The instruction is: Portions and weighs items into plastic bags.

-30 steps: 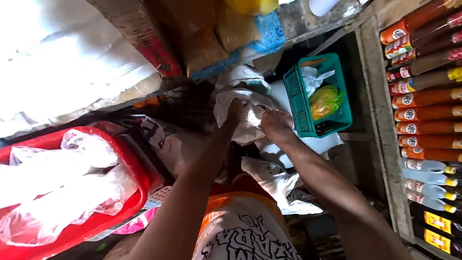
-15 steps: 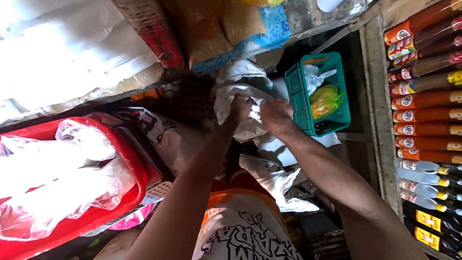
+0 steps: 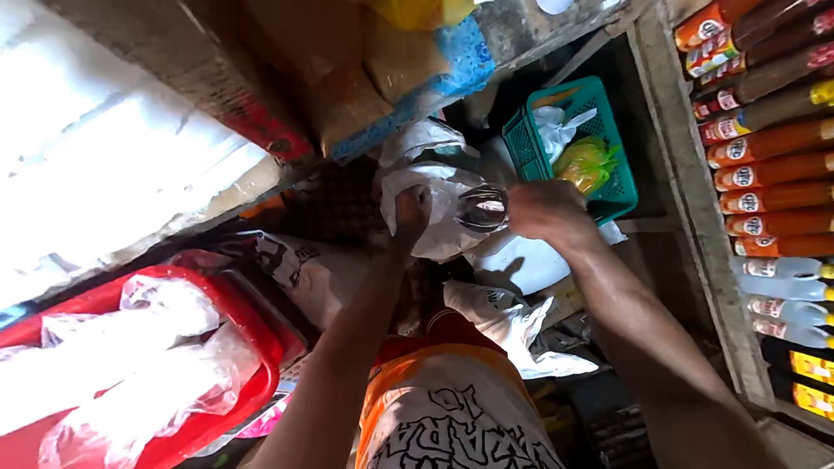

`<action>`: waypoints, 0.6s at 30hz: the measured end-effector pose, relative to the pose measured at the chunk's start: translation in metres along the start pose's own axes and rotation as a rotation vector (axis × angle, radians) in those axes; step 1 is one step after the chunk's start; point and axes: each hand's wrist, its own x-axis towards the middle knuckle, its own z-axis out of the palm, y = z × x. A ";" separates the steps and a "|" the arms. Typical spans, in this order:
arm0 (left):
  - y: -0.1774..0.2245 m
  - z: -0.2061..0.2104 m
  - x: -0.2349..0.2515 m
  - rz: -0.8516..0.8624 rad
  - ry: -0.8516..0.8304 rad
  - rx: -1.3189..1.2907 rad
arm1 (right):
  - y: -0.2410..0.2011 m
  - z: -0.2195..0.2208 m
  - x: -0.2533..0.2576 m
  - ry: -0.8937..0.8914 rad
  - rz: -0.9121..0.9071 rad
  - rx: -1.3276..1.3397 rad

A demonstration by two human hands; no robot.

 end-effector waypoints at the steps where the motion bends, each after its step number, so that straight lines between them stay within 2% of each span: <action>1: 0.000 -0.005 -0.003 0.004 -0.005 0.012 | 0.015 0.012 0.006 -0.019 0.031 0.038; 4: 0.005 -0.030 -0.011 -0.060 0.012 -0.025 | 0.027 0.057 0.046 -0.066 0.066 0.185; 9: 0.033 -0.090 -0.054 -0.059 0.108 -0.005 | -0.024 0.137 0.146 -0.053 -0.021 0.365; 11: 0.027 -0.116 -0.082 0.008 0.201 -0.029 | -0.046 0.158 0.183 -0.061 -0.019 0.392; 15: 0.003 -0.160 -0.136 0.081 0.424 -0.286 | -0.074 0.201 0.246 -0.020 -0.016 0.557; 18: -0.003 -0.193 -0.168 0.083 0.490 -0.372 | -0.094 0.248 0.307 0.109 -0.021 0.572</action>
